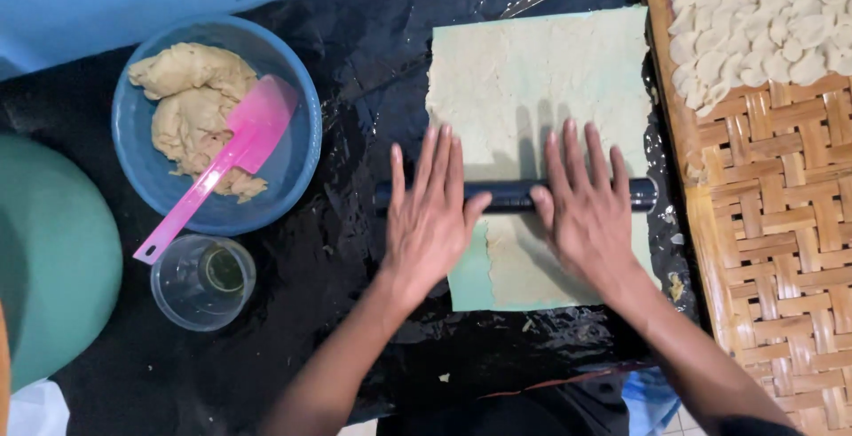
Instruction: Flattening and shaping dough using a rolling pin on a black surface.
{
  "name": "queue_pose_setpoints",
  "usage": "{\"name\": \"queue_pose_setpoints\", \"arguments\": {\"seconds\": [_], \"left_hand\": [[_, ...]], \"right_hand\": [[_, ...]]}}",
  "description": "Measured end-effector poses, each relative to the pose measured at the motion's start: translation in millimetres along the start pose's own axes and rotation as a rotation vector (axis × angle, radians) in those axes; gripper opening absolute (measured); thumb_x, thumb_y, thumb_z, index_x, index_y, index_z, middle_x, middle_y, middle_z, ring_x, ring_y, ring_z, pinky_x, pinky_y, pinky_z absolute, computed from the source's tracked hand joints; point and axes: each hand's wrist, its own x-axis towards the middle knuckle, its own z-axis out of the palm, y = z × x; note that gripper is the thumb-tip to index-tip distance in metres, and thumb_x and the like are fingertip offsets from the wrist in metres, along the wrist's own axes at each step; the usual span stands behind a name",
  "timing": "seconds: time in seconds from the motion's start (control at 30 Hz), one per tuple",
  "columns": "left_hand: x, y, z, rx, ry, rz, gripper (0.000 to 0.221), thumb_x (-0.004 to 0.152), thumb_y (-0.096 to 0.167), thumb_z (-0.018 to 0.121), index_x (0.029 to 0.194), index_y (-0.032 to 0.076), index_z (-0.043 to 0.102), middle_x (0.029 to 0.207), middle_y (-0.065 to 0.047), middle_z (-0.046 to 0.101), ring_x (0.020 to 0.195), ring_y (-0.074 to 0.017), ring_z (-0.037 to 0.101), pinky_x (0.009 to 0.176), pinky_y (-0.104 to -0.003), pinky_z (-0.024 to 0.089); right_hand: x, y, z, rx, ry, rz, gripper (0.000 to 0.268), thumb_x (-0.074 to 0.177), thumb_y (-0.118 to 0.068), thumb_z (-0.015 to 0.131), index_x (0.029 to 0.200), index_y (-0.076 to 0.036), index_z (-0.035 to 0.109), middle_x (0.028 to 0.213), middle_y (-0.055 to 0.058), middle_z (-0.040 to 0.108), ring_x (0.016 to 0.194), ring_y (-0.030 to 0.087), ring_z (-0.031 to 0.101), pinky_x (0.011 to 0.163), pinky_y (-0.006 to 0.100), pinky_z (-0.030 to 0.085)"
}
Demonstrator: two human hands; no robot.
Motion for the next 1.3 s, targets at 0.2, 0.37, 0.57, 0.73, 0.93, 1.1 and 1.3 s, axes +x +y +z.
{"name": "queue_pose_setpoints", "arguments": {"seconds": [0.2,0.37,0.57,0.73,0.93,1.1,1.3], "left_hand": [[19.8,-3.3,-9.0,0.084,0.101,0.033,0.080,0.103,0.042,0.057,0.156,-0.012,0.033,0.165,-0.025,0.031,0.158,-0.0333,0.023,0.125,-0.065,0.015],[-36.2,14.9,4.4,0.018,0.018,-0.001,0.082,0.098,0.043,0.058,0.155,-0.011,0.033,0.165,-0.027,0.030,0.157,-0.0336,0.023,0.124,-0.063,0.015],[4.2,-0.9,9.1,0.062,-0.020,-0.037,0.082,0.104,0.051,0.045,0.156,-0.010,0.027,0.166,-0.027,0.024,0.157,-0.0326,0.018,0.123,-0.066,0.007],[77.9,-28.7,8.4,0.115,0.022,-0.037,0.081,0.108,0.053,0.033,0.158,-0.010,0.023,0.167,-0.026,0.019,0.158,-0.0355,0.012,0.123,-0.066,0.002],[80.5,-27.7,5.9,0.035,0.088,-0.073,0.078,0.110,0.047,0.035,0.159,-0.013,0.023,0.169,-0.028,0.013,0.159,-0.0383,0.007,0.125,-0.065,0.000],[24.3,-7.1,6.1,0.166,0.030,-0.063,0.070,0.109,0.038,0.042,0.159,-0.009,0.030,0.170,-0.024,0.023,0.160,-0.0310,0.017,0.128,-0.061,0.007],[-37.9,16.4,0.8,0.012,0.053,-0.033,0.074,0.102,0.038,0.055,0.155,-0.010,0.035,0.165,-0.025,0.030,0.157,-0.0334,0.027,0.125,-0.060,0.018]], "right_hand": [[19.7,6.2,1.0,-0.041,0.057,0.002,0.068,0.109,-0.041,0.038,0.160,0.004,0.034,0.167,0.028,0.028,0.156,0.046,0.024,0.125,0.059,0.019],[-35.2,-6.2,9.4,-0.008,0.008,0.020,0.072,0.105,-0.043,0.039,0.157,0.006,0.033,0.166,0.027,0.029,0.155,0.043,0.026,0.123,0.060,0.021],[-0.1,2.1,9.0,0.019,0.020,0.026,0.068,0.110,-0.040,0.035,0.161,0.005,0.030,0.167,0.030,0.026,0.157,0.045,0.023,0.125,0.061,0.019],[72.0,19.3,-1.6,0.073,0.034,0.041,0.066,0.113,-0.038,0.033,0.164,0.004,0.025,0.167,0.036,0.017,0.155,0.052,0.012,0.125,0.060,0.013],[77.2,14.0,-7.1,0.139,0.036,0.081,0.066,0.113,-0.036,0.036,0.164,0.004,0.024,0.168,0.035,0.015,0.157,0.052,0.009,0.127,0.059,0.010],[26.7,-2.6,0.9,0.016,0.020,0.097,0.068,0.107,-0.029,0.043,0.163,0.007,0.026,0.170,0.032,0.019,0.159,0.046,0.015,0.128,0.060,0.012],[-36.5,-17.3,7.9,0.097,-0.006,0.092,0.070,0.101,-0.031,0.048,0.157,0.009,0.032,0.167,0.028,0.026,0.156,0.040,0.025,0.124,0.058,0.016]]}}
